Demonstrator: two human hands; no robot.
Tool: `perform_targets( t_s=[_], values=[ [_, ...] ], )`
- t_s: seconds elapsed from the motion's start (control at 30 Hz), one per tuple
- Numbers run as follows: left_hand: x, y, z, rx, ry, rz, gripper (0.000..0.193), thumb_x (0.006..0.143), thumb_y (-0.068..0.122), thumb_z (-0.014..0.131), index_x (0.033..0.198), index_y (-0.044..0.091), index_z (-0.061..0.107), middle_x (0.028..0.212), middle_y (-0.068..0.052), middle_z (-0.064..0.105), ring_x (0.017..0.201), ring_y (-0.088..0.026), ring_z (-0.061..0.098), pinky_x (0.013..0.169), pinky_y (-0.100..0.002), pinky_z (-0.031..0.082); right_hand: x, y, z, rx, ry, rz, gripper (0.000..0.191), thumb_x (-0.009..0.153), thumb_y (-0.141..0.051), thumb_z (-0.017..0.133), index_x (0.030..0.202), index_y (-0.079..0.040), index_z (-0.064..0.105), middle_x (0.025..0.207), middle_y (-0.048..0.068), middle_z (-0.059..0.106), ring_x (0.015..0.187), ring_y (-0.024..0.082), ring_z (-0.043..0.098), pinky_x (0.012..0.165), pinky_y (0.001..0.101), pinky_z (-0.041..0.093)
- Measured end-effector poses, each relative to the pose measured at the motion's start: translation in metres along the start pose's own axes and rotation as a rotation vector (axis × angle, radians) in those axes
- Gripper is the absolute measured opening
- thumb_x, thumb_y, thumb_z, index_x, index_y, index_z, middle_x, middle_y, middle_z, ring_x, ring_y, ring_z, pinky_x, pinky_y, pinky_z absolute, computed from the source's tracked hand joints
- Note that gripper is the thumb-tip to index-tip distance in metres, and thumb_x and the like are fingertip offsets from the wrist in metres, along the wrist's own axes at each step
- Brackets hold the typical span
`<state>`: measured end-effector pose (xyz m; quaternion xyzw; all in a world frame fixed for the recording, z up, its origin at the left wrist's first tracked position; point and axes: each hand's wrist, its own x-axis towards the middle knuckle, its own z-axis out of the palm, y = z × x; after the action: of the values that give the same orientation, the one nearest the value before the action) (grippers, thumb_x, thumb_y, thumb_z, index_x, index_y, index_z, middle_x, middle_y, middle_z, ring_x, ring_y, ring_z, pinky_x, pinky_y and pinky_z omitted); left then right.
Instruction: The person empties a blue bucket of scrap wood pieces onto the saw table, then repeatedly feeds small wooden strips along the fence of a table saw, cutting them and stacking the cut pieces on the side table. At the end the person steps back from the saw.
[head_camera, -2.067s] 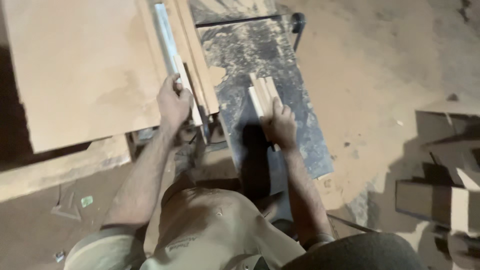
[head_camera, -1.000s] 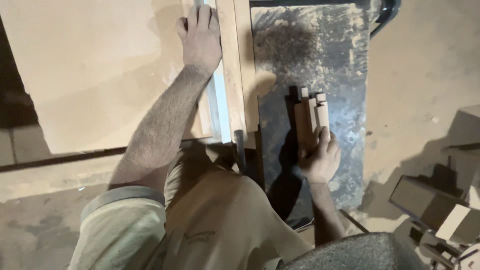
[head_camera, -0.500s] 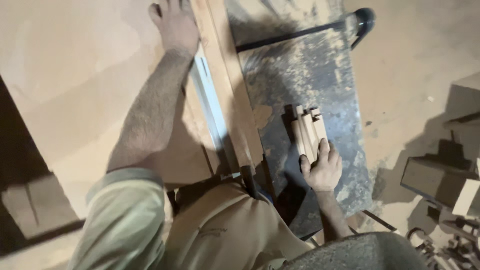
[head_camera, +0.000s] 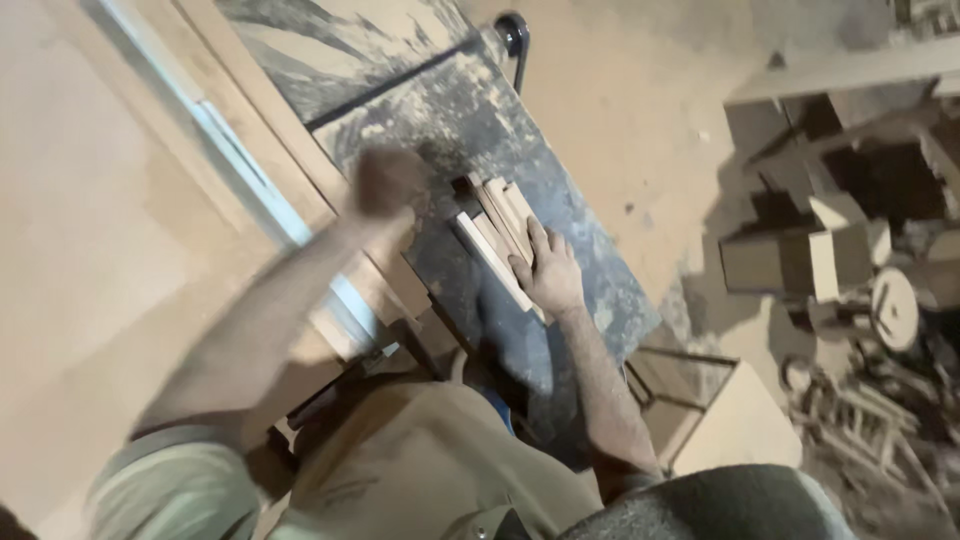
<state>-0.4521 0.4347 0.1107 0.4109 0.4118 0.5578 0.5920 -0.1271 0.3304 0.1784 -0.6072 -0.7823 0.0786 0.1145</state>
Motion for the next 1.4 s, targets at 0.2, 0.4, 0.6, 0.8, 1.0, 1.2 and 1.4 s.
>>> perform_targets(
  t_s=[0.2, 0.4, 0.6, 0.8, 1.0, 1.2, 1.4],
  values=[
    [-0.068, -0.038, 0.110, 1.564, -0.541, 0.560, 0.018, 0.099, 0.021, 0.056, 0.109, 0.015, 0.070, 0.116, -0.005, 0.064, 0.118, -0.025, 0.058, 0.101, -0.050, 0.044, -0.002, 0.000, 0.000, -0.072, -0.020, -0.038, 0.082, 0.084, -0.058, 0.068, 0.151, -0.017, 0.044, 0.133, 0.018, 0.057, 0.120, 0.043, 0.056, 0.097, 0.0506, 0.049],
    [-0.070, -0.039, 0.099, 1.498, -0.456, 0.800, 0.021, 0.083, 0.017, 0.060, 0.102, 0.014, 0.067, 0.110, -0.005, 0.060, 0.111, -0.026, 0.056, 0.083, -0.047, 0.042, -0.020, 0.023, 0.003, -0.099, -0.109, -0.020, 0.070, 0.092, -0.042, 0.059, 0.157, -0.025, 0.038, 0.136, 0.014, 0.058, 0.116, 0.041, 0.060, 0.098, 0.0500, 0.052],
    [-0.106, -0.001, 0.112, 1.871, -0.397, 0.740, 0.008, 0.086, 0.018, 0.063, 0.087, 0.015, 0.070, 0.103, -0.003, 0.062, 0.108, -0.024, 0.057, 0.092, -0.047, 0.043, -0.017, 0.032, 0.010, -0.080, -0.100, -0.089, 0.075, 0.091, -0.053, 0.063, 0.155, -0.023, 0.037, 0.137, 0.019, 0.055, 0.116, 0.045, 0.058, 0.098, 0.0514, 0.050],
    [-0.184, 0.086, 0.064, 1.703, 0.197, 0.444, 0.011, 0.078, 0.014, 0.065, 0.081, 0.004, 0.070, 0.082, -0.016, 0.069, 0.086, -0.036, 0.068, 0.074, -0.052, 0.054, -0.024, 0.034, 0.013, -0.197, 0.288, -0.415, 0.076, 0.079, -0.058, 0.069, 0.142, -0.020, 0.053, 0.122, 0.022, 0.061, 0.093, 0.043, 0.065, 0.070, 0.0513, 0.059],
    [-0.255, 0.034, 0.025, 1.247, 0.698, -0.047, 0.022, 0.092, 0.024, 0.063, 0.102, 0.004, 0.064, 0.098, -0.023, 0.064, 0.090, -0.044, 0.064, 0.080, -0.055, 0.053, -0.028, 0.030, 0.031, -0.213, 0.405, -0.414, 0.058, 0.090, -0.041, 0.067, 0.142, -0.019, 0.059, 0.121, 0.021, 0.063, 0.086, 0.038, 0.065, 0.068, 0.0483, 0.058],
    [-0.228, -0.019, 0.032, 1.179, 0.597, -0.034, 0.018, 0.101, 0.018, 0.059, 0.099, 0.002, 0.067, 0.105, -0.028, 0.063, 0.095, -0.047, 0.064, 0.084, -0.057, 0.052, -0.028, 0.027, 0.034, -0.206, 0.324, -0.405, 0.060, 0.093, -0.047, 0.065, 0.145, -0.017, 0.058, 0.125, 0.021, 0.062, 0.092, 0.041, 0.066, 0.072, 0.0507, 0.058],
    [-0.208, -0.012, 0.028, 1.338, 0.651, -0.045, 0.018, 0.099, 0.008, 0.051, 0.103, -0.004, 0.065, 0.116, -0.023, 0.064, 0.102, -0.043, 0.064, 0.087, -0.057, 0.051, -0.029, 0.031, 0.031, -0.174, 0.207, -0.375, 0.067, 0.092, -0.042, 0.068, 0.151, -0.017, 0.051, 0.132, 0.024, 0.058, 0.097, 0.046, 0.063, 0.076, 0.0543, 0.055]
  ],
)
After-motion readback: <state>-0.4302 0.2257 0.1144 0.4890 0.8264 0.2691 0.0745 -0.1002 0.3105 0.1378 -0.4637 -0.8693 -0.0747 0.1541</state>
